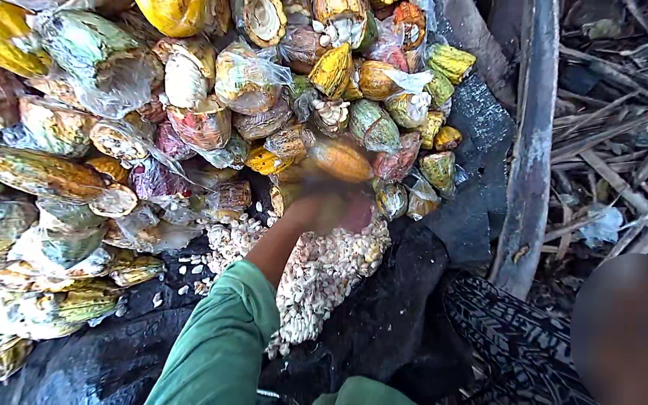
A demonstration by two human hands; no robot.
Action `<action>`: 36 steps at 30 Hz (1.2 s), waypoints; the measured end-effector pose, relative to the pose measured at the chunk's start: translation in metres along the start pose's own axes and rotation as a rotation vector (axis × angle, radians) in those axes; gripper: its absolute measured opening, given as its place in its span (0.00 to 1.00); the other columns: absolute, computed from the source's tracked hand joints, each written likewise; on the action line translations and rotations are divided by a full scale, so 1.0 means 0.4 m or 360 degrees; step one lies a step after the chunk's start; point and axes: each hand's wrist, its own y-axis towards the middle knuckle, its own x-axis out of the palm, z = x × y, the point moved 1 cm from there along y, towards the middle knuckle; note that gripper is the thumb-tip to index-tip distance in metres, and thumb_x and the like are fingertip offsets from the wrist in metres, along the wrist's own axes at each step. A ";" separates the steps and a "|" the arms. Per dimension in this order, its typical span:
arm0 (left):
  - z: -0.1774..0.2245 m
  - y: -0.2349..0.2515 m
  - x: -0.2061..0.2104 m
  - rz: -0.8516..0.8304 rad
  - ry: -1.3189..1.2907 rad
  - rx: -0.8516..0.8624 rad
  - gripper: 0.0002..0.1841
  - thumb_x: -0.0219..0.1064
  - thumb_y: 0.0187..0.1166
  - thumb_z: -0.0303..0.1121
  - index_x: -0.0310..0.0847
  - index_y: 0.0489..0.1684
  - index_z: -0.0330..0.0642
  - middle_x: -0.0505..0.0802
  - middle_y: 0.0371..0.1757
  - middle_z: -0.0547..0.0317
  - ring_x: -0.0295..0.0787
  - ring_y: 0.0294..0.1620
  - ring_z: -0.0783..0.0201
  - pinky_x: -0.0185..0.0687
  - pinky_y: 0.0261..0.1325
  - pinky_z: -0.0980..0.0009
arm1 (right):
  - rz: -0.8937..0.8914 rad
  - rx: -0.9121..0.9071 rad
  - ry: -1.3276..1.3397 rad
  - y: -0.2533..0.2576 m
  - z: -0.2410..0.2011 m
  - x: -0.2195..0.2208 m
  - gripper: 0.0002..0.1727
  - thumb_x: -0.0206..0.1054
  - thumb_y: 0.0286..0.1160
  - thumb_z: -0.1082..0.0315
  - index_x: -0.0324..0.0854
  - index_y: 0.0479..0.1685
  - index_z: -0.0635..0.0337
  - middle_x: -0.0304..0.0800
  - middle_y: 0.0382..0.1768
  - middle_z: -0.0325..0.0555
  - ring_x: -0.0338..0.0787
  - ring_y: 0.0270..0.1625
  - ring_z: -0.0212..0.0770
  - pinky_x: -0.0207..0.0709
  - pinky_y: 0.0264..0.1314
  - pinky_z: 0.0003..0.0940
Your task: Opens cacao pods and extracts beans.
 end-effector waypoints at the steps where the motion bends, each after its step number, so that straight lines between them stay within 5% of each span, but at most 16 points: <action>1: -0.020 -0.012 0.029 -0.0005 0.0016 0.0046 0.44 0.82 0.66 0.50 0.68 0.81 0.38 0.81 0.74 0.30 0.83 0.69 0.32 0.77 0.68 0.31 | -0.0011 0.0006 0.0035 -0.003 -0.001 0.001 0.13 0.64 0.80 0.69 0.79 0.60 0.60 0.92 0.40 0.48 0.94 0.33 0.40 0.87 0.32 0.27; 6: 0.051 -0.119 0.060 -0.0317 0.0256 0.0423 0.33 0.74 0.76 0.42 0.70 0.80 0.38 0.80 0.74 0.32 0.81 0.71 0.31 0.76 0.67 0.32 | -0.0084 0.0035 0.0075 -0.014 0.001 0.001 0.14 0.63 0.80 0.68 0.79 0.61 0.57 0.93 0.41 0.45 0.94 0.34 0.39 0.88 0.34 0.27; 8: 0.110 -0.134 0.038 -0.0361 0.0315 0.0402 0.30 0.69 0.81 0.47 0.74 0.77 0.38 0.82 0.72 0.34 0.82 0.69 0.33 0.77 0.65 0.32 | -0.0104 0.0052 0.0077 -0.018 0.005 0.002 0.14 0.63 0.81 0.68 0.79 0.61 0.57 0.93 0.40 0.45 0.94 0.34 0.39 0.88 0.34 0.28; 13: 0.174 -0.066 0.070 -0.0363 0.0286 0.0050 0.48 0.78 0.69 0.56 0.61 0.87 0.42 0.64 0.83 0.23 0.79 0.69 0.27 0.79 0.64 0.34 | -0.0211 0.0103 0.0035 -0.026 0.008 0.003 0.15 0.65 0.81 0.63 0.79 0.63 0.56 0.94 0.41 0.44 0.95 0.35 0.39 0.89 0.33 0.28; 16: 0.171 -0.077 0.141 -0.0372 0.0318 -0.0028 0.54 0.85 0.62 0.43 0.54 0.92 0.48 0.53 0.85 0.14 0.62 0.78 0.15 0.69 0.68 0.24 | -0.0219 0.0092 0.0005 -0.027 0.004 0.001 0.16 0.64 0.82 0.63 0.79 0.64 0.57 0.94 0.40 0.44 0.95 0.35 0.39 0.89 0.34 0.29; 19: 0.126 -0.120 0.174 -0.0243 0.0261 0.0015 0.47 0.83 0.61 0.44 0.63 0.88 0.55 0.65 0.82 0.20 0.61 0.81 0.18 0.65 0.68 0.21 | -0.0202 0.0083 0.0046 -0.029 0.000 0.007 0.16 0.63 0.82 0.66 0.78 0.64 0.58 0.93 0.41 0.45 0.94 0.35 0.40 0.89 0.35 0.29; 27: 0.079 -0.305 0.262 -0.0292 0.0158 0.0011 0.46 0.85 0.58 0.46 0.68 0.84 0.58 0.67 0.83 0.26 0.59 0.83 0.22 0.69 0.66 0.22 | -0.0327 -0.0190 -0.0103 -0.027 0.053 0.053 0.27 0.58 0.84 0.72 0.65 0.83 0.58 0.92 0.44 0.49 0.94 0.38 0.38 0.91 0.42 0.29; 30: 0.026 -0.417 0.229 -0.0110 -0.0156 -0.0114 0.45 0.83 0.62 0.49 0.67 0.85 0.52 0.71 0.79 0.25 0.69 0.78 0.24 0.72 0.69 0.27 | -0.0350 -0.0206 -0.0234 -0.024 0.083 0.087 0.26 0.55 0.81 0.75 0.68 0.80 0.59 0.90 0.44 0.50 0.93 0.36 0.38 0.92 0.38 0.29; 33: -0.056 -0.550 0.148 0.0392 -0.0615 -0.0091 0.41 0.83 0.63 0.46 0.73 0.79 0.40 0.79 0.73 0.28 0.77 0.74 0.32 0.72 0.74 0.35 | -0.0487 -0.0205 -0.0472 -0.022 0.129 0.126 0.25 0.50 0.78 0.76 0.68 0.77 0.58 0.84 0.38 0.44 0.83 0.24 0.31 0.82 0.25 0.22; 36: -0.117 -0.716 0.073 0.0948 -0.1162 0.0000 0.41 0.83 0.62 0.39 0.68 0.79 0.37 0.87 0.66 0.37 0.87 0.64 0.44 0.82 0.68 0.40 | -0.0717 -0.0335 -0.0999 -0.008 0.189 0.148 0.22 0.50 0.90 0.62 0.62 0.80 0.48 0.80 0.33 0.38 0.77 0.19 0.29 0.77 0.19 0.22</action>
